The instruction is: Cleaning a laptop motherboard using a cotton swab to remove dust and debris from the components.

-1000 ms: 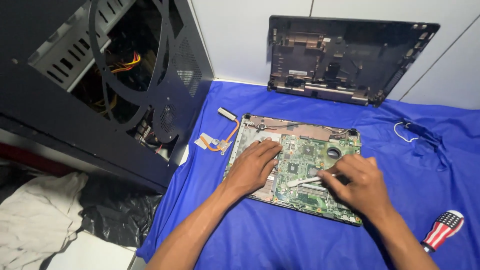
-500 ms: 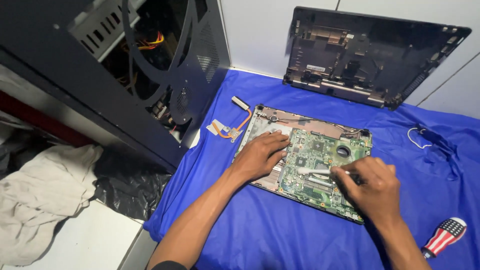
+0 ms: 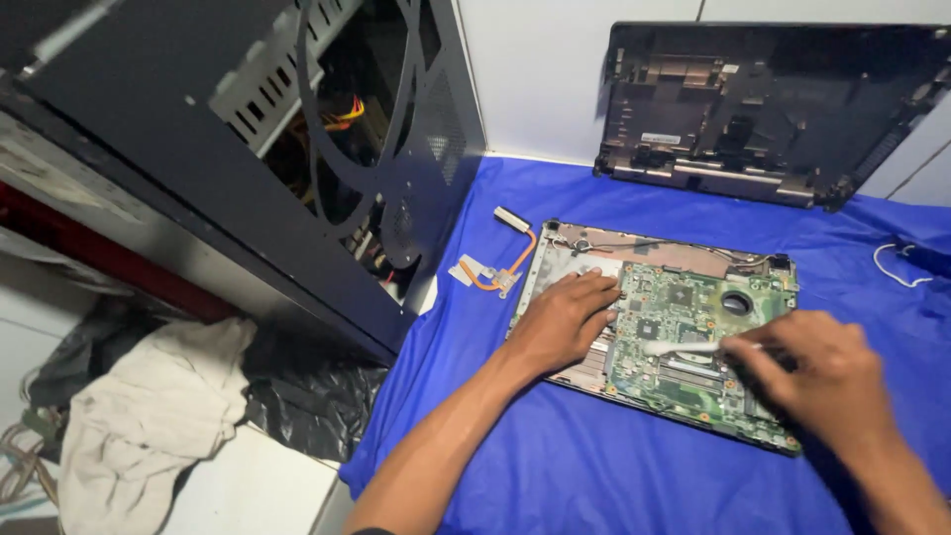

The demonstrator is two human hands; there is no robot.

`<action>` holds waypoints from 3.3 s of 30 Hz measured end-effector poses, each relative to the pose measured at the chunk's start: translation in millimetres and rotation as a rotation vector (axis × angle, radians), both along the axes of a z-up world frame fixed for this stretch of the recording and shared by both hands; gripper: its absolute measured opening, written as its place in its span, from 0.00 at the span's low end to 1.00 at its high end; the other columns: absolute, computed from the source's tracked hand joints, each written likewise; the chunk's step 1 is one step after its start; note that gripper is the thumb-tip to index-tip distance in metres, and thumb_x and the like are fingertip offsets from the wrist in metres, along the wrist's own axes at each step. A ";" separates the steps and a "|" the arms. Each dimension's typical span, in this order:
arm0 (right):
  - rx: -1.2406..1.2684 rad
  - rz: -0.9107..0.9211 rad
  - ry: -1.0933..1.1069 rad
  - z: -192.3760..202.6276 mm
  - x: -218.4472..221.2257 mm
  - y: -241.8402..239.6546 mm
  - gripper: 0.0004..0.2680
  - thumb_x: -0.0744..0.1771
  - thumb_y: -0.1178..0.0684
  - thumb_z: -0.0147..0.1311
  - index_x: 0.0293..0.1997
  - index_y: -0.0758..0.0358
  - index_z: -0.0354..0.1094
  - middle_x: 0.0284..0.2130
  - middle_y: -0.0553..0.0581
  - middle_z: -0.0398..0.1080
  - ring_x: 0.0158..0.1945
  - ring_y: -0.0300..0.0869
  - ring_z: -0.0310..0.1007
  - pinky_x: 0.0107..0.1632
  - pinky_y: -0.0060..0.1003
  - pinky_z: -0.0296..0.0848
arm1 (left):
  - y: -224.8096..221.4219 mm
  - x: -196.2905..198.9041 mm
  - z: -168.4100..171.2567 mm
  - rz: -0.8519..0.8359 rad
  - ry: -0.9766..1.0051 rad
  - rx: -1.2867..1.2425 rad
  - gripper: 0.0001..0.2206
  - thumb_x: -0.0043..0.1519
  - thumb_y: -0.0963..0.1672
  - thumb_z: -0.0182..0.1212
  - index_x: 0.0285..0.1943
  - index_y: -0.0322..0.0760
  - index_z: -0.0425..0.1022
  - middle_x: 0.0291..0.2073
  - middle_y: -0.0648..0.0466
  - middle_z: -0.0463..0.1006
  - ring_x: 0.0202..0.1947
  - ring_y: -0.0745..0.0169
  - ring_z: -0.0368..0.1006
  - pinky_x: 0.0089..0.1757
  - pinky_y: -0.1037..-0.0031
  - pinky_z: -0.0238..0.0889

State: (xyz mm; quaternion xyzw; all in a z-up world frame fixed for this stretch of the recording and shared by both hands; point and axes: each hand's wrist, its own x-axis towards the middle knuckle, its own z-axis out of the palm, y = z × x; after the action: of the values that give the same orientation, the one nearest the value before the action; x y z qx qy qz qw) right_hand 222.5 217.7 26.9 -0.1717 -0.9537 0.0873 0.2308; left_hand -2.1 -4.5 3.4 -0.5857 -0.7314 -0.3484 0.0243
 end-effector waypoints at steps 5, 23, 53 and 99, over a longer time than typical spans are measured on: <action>0.017 0.116 0.137 -3.9 -5.0 -7.0 0.09 0.63 0.41 0.66 0.28 0.48 0.74 0.27 0.43 0.74 0.34 0.38 0.73 0.40 0.36 0.61 | -0.3 -2.7 -6.3 -0.008 0.018 0.007 0.16 0.68 0.44 0.55 0.61 0.31 0.77 0.63 0.45 0.76 0.67 0.42 0.68 0.67 0.54 0.56; -0.076 0.133 0.174 3.6 -14.1 -18.6 0.08 0.62 0.42 0.65 0.28 0.50 0.73 0.26 0.45 0.74 0.32 0.38 0.72 0.38 0.37 0.63 | -6.0 -0.4 2.6 -0.051 0.018 -0.017 0.16 0.68 0.42 0.55 0.63 0.28 0.74 0.62 0.40 0.75 0.68 0.36 0.65 0.65 0.50 0.54; -0.137 0.137 0.165 3.8 -25.7 -18.4 0.03 0.66 0.50 0.60 0.38 0.53 0.76 0.32 0.48 0.76 0.37 0.42 0.75 0.41 0.39 0.71 | -5.1 -4.9 -4.7 -0.065 -0.008 0.000 0.16 0.68 0.43 0.54 0.63 0.29 0.75 0.64 0.42 0.74 0.69 0.37 0.64 0.66 0.51 0.52; -0.190 0.245 0.114 29.0 -3.1 6.0 0.04 0.66 0.52 0.58 0.37 0.51 0.79 0.34 0.46 0.78 0.37 0.37 0.78 0.44 0.32 0.73 | -4.9 -2.1 1.5 -0.035 -0.028 -0.024 0.16 0.68 0.43 0.54 0.63 0.31 0.75 0.65 0.43 0.73 0.70 0.39 0.63 0.67 0.52 0.52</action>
State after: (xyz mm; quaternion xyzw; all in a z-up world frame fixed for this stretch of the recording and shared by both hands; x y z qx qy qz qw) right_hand 219.4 223.7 56.0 -0.0701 -0.9404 0.2139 0.2548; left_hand -4.2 -9.3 5.0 -0.5937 -0.7255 -0.3481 0.0012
